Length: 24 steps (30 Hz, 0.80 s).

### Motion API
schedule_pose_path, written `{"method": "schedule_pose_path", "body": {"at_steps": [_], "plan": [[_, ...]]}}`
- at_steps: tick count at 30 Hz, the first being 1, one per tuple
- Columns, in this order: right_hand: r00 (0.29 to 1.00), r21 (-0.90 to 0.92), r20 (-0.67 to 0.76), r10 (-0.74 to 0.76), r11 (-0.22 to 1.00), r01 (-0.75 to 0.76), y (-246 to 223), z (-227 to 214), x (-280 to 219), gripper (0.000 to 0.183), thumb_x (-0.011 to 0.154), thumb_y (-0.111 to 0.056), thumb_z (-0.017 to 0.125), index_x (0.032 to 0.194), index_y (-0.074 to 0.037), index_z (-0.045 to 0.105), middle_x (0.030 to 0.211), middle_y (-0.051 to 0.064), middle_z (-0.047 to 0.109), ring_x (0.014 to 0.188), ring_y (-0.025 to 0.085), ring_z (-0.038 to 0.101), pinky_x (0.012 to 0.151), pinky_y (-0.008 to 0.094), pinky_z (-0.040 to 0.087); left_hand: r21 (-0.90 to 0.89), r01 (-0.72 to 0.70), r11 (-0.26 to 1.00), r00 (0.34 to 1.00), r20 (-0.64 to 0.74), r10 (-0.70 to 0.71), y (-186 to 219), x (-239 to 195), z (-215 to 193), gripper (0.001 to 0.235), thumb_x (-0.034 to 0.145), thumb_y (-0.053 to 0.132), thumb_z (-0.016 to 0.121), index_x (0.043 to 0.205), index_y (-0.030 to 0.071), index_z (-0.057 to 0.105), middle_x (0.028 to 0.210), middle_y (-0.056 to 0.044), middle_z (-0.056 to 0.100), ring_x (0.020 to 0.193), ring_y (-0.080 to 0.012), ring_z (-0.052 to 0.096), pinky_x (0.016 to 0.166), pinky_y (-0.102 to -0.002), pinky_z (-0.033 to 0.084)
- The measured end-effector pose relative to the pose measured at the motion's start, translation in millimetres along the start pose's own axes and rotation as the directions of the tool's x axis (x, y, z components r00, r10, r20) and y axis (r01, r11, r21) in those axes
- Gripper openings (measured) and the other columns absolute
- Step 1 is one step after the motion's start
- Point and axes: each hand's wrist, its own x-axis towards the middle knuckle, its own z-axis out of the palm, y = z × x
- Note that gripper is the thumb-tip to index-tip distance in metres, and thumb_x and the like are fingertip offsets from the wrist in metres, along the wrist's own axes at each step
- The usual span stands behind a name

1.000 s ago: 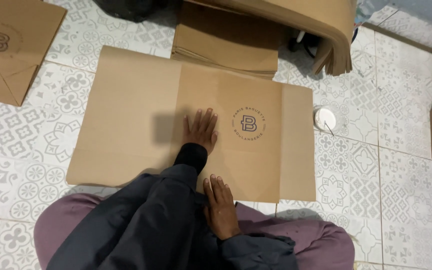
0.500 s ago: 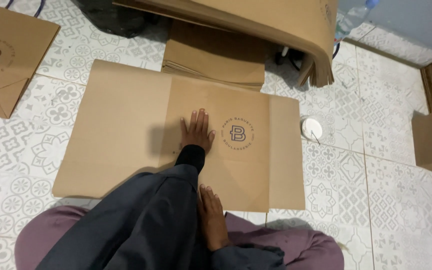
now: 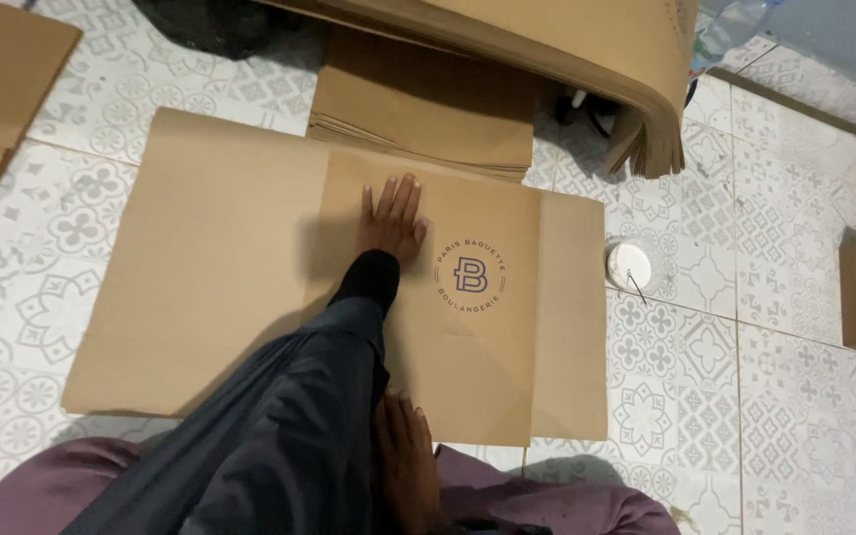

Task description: The person sits on the floor and assembles flat cardboard pieces into a bag. They apply glue to the edges using a small stick, fold the cardboard, and press the glued sections together to secure the shape.

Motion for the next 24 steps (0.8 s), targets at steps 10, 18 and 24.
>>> {"method": "schedule_pose_path", "body": {"at_steps": [10, 18, 24], "plan": [[0.996, -0.096, -0.031, -0.085, 0.992, 0.081, 3.3, 0.7, -0.4, 0.053, 0.098, -0.010, 0.042, 0.148, 0.008, 0.042, 0.156, 0.026, 0.039, 0.145, 0.040, 0.035, 0.120, 0.054, 0.030, -0.144, 0.026, 0.989, 0.994, 0.108, -0.011, -0.1, 17.0, 6.0, 0.071, 0.097, 0.049, 0.046, 0.159, 0.017, 0.042, 0.167, -0.001, 0.036, 0.153, -0.0242, 0.031, 0.123, -0.061, 0.014], [0.999, 0.069, 0.035, -0.010, 0.998, 0.007, 2.0, -4.9, -1.3, 0.082, 0.084, -0.025, 0.068, 0.156, -0.003, 0.036, 0.162, 0.022, 0.033, 0.144, 0.040, 0.033, 0.117, 0.053, 0.026, -0.571, 0.649, 0.502, 0.670, 0.742, -0.023, -49.0, 56.8, -77.0, 0.069, 0.102, 0.051, 0.013, 0.165, 0.024, 0.004, 0.174, 0.006, 0.000, 0.160, -0.0229, 0.000, 0.123, -0.056, -0.002], [1.000, 0.219, 0.004, 0.014, 0.976, -0.014, 0.7, -12.9, -6.4, 0.074, 0.092, -0.029, 0.053, 0.159, -0.003, 0.033, 0.161, 0.023, 0.034, 0.147, 0.044, 0.029, 0.116, 0.058, 0.024, -0.461, 0.047, 0.886, 0.901, 0.402, 0.161, -11.9, -162.2, -82.5, 0.067, 0.105, 0.054, 0.023, 0.165, 0.023, 0.018, 0.172, -0.013, 0.013, 0.158, -0.0300, 0.009, 0.120, -0.062, 0.008]]}}
